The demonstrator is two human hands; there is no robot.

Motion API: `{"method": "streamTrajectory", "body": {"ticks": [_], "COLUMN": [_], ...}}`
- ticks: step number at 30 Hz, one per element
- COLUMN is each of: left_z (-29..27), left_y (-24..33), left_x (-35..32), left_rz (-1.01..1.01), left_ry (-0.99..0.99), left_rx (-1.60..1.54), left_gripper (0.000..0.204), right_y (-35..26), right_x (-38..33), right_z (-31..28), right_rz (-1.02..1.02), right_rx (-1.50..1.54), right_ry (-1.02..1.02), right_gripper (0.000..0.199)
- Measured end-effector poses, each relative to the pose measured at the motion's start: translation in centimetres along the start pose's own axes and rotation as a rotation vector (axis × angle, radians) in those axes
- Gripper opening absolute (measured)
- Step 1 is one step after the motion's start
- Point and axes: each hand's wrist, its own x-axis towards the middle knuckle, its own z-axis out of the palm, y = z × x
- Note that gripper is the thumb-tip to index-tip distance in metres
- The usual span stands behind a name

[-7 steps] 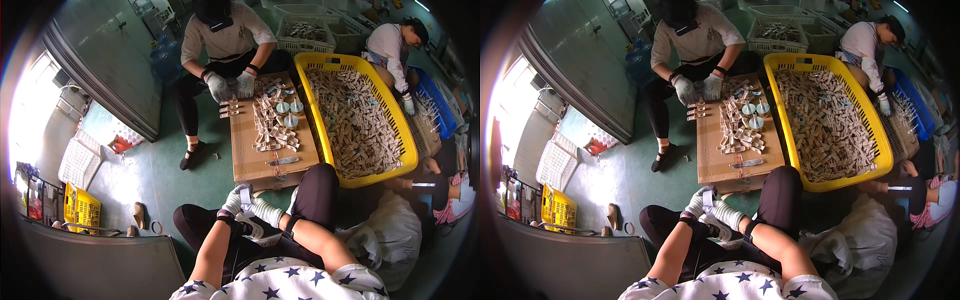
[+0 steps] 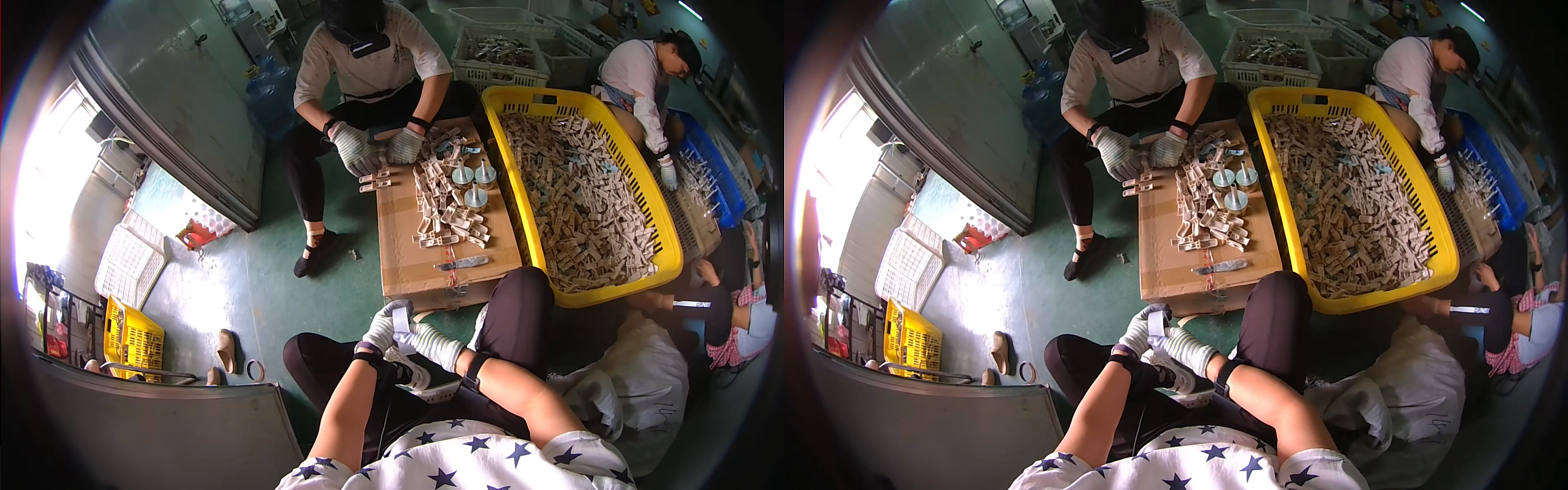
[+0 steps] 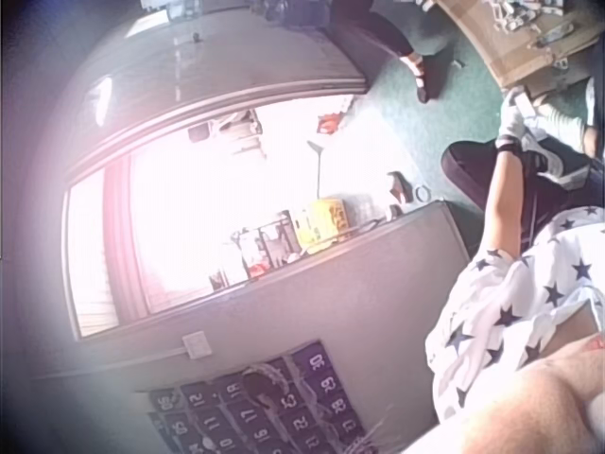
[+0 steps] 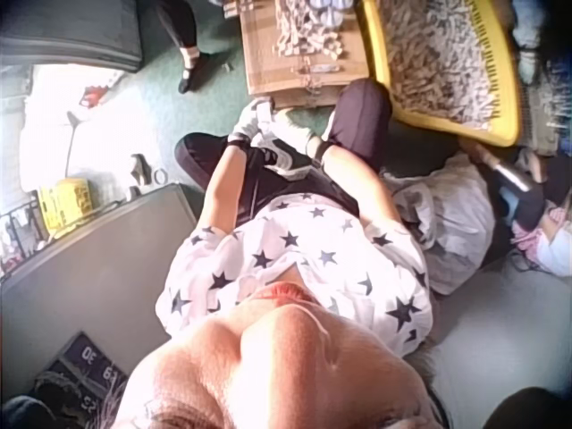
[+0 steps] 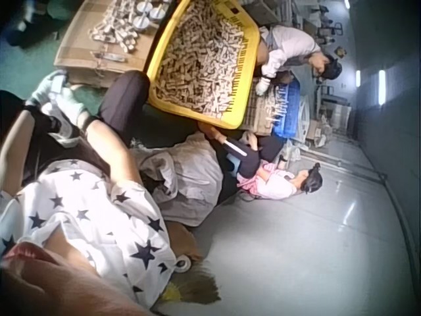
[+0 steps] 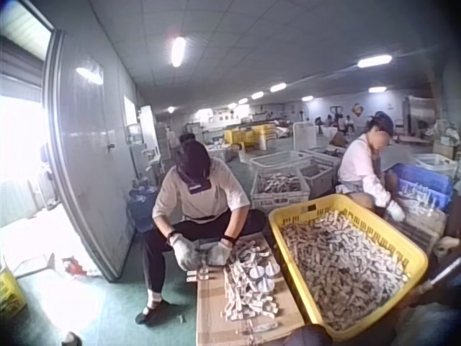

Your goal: Sorting small plastic and metal components from a large bin and packing them into bags while sitting on the floor.

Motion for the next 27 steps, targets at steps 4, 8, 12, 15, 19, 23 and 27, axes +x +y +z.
{"method": "streamTrajectory", "body": {"ticks": [4, 8, 12, 15, 19, 23, 27], "left_z": [0.1, -0.1, -0.2, -0.6, -0.7, -0.5, -0.3], "left_y": [0.1, 0.1, 0.1, 0.0, -0.1, -0.2, -0.1], "left_x": [0.2, 0.1, 0.2, 0.5, 0.7, 0.6, 0.1], "left_rz": [-0.044, -0.035, -0.025, -0.011, -0.044, -0.003, 0.038], "left_ry": [0.002, 0.002, -0.024, -0.036, -0.012, -0.03, -0.048], "left_rx": [-0.064, -0.054, -0.038, -0.032, -0.046, 0.012, 0.061], "left_gripper": [0.031, 0.031, 0.032, 0.035, 0.039, 0.037, 0.035], "right_y": [-0.5, -1.8, -1.7, -1.3, -0.5, -0.4, -1.1], "right_x": [-0.3, -1.0, -1.0, -0.6, -0.2, -0.1, -0.6], "right_z": [0.1, 0.5, 0.4, 0.5, 0.2, 0.0, 0.2], "right_rz": [0.013, 0.023, 0.009, -0.004, -0.009, -0.025, -0.029], "right_rx": [0.008, -0.067, -0.035, -0.004, 0.009, -0.014, -0.051], "right_ry": [0.015, 0.031, 0.029, 0.012, 0.009, 0.0, 0.007], "right_gripper": [0.018, 0.017, 0.017, 0.017, 0.016, 0.027, 0.02]}}
